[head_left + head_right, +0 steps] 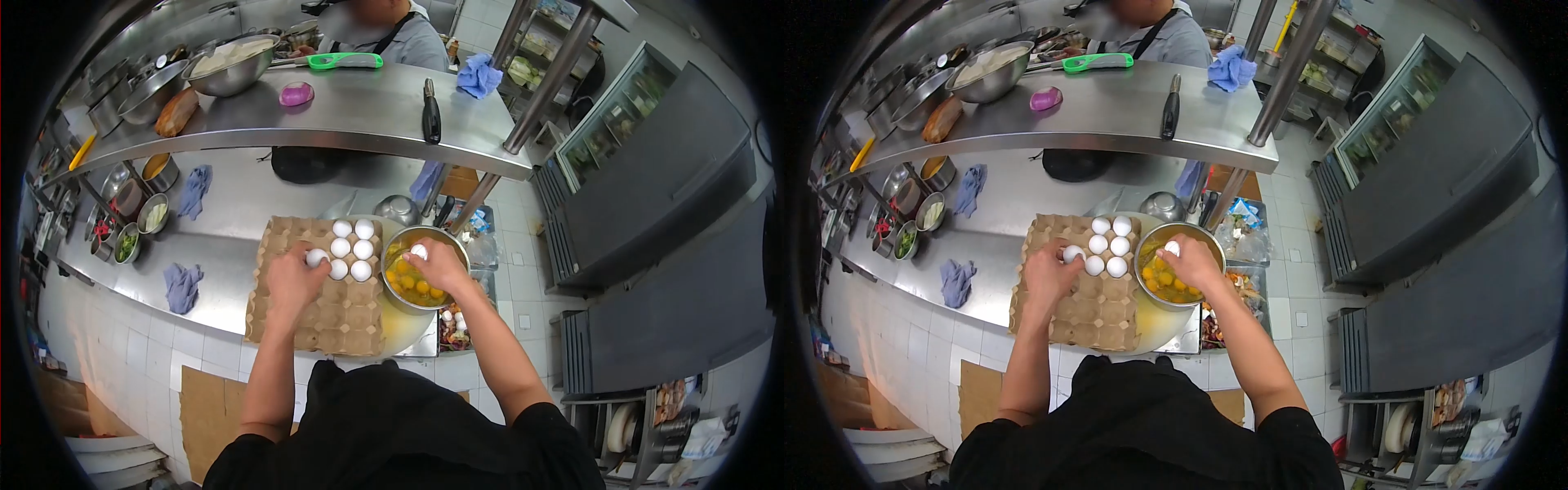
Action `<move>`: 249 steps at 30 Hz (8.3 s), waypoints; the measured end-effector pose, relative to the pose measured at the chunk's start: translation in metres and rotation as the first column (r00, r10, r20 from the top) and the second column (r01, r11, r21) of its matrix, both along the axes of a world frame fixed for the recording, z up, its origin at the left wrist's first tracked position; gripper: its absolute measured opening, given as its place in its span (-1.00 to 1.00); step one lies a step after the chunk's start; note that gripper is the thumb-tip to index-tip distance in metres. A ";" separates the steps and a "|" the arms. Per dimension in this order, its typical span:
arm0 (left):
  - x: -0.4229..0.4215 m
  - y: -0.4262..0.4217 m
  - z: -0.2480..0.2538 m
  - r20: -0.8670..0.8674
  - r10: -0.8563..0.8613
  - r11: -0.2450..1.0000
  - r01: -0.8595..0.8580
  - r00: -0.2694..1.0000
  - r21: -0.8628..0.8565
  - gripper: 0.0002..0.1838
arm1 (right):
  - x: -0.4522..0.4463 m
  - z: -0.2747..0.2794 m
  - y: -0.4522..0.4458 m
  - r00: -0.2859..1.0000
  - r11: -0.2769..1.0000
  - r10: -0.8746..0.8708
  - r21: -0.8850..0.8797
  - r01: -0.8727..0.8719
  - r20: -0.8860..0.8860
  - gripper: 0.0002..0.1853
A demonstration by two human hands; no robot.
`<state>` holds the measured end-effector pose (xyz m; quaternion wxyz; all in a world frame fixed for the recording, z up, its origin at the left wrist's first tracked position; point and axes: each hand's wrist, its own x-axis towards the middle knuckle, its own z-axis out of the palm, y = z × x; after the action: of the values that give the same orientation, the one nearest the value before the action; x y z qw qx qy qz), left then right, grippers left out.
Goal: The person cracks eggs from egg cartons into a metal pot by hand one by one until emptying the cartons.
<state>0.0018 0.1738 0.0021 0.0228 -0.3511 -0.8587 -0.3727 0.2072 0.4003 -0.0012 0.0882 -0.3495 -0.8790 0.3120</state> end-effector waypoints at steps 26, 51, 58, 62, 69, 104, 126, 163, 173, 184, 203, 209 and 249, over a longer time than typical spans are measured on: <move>0.097 0.062 0.005 0.654 -0.617 0.785 0.283 0.438 0.552 -0.35 | 0.081 0.073 -0.053 0.898 0.991 0.122 0.102 -0.087 -0.423 -0.33; -0.037 0.100 -0.021 -0.010 -0.081 0.971 0.077 0.997 -0.226 -0.53 | 0.059 0.026 0.017 0.754 0.736 -0.348 -0.661 -0.148 -0.557 -0.45; -0.004 0.073 -0.006 0.130 -0.059 0.996 0.049 0.990 0.077 -0.56 | 0.014 0.002 0.003 0.982 0.993 0.025 -0.112 -0.047 -0.185 -0.44; 0.021 0.058 -0.002 0.269 -0.123 0.969 0.057 0.955 0.241 -0.58 | 0.003 0.003 -0.001 0.998 0.996 0.021 -0.086 -0.026 -0.055 -0.41; 0.047 0.046 -0.022 0.410 -0.228 0.928 0.070 0.883 0.365 -0.59 | -0.004 -0.001 -0.002 1.000 1.000 0.000 -0.019 0.001 0.021 -0.49; 0.066 0.044 -0.043 -0.075 -0.236 0.812 0.239 0.969 0.532 -0.65 | -0.009 0.038 -0.014 0.988 0.971 0.092 0.211 -0.117 0.123 -0.42; 0.128 0.071 -0.003 0.519 -0.716 0.671 0.251 0.467 0.698 -0.52 | 0.073 0.084 -0.069 0.869 0.929 0.366 0.190 -0.319 -0.333 -0.35; 0.032 0.084 0.000 0.460 -0.310 0.917 0.134 0.832 0.377 -0.61 | 0.002 0.012 -0.013 0.997 0.965 0.066 0.256 -0.051 -0.051 -0.55; 0.066 0.079 -0.001 0.745 -0.565 0.818 0.127 0.354 0.560 -0.57 | 0.092 0.053 0.008 0.886 0.790 -0.239 0.451 0.415 -0.398 -0.46; 0.101 0.098 0.009 0.618 -0.731 0.682 0.285 0.289 0.674 -0.51 | 0.060 0.034 -0.034 0.879 0.994 0.105 0.085 -0.074 -0.465 -0.41; -0.021 0.086 -0.018 -0.160 -0.657 0.714 0.540 0.737 -0.446 -0.60 | 0.062 0.021 0.034 0.485 0.556 -0.679 -0.817 -0.149 -0.551 -0.58; -0.021 0.087 -0.017 -0.092 -0.650 0.729 0.584 0.754 -0.358 -0.60 | 0.032 0.018 0.003 0.865 0.744 -0.315 -0.668 -0.031 -0.391 -0.54; 0.057 0.043 0.014 -0.134 -0.417 0.909 0.414 0.899 -0.049 -0.54 | 0.042 0.033 0.067 0.396 0.756 -0.653 -0.580 0.302 -0.646 -0.47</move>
<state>0.0591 0.2167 0.0162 0.0002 -0.5518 -0.7637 -0.3350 0.2489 0.4670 0.0318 0.5058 -0.4140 -0.5127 0.5566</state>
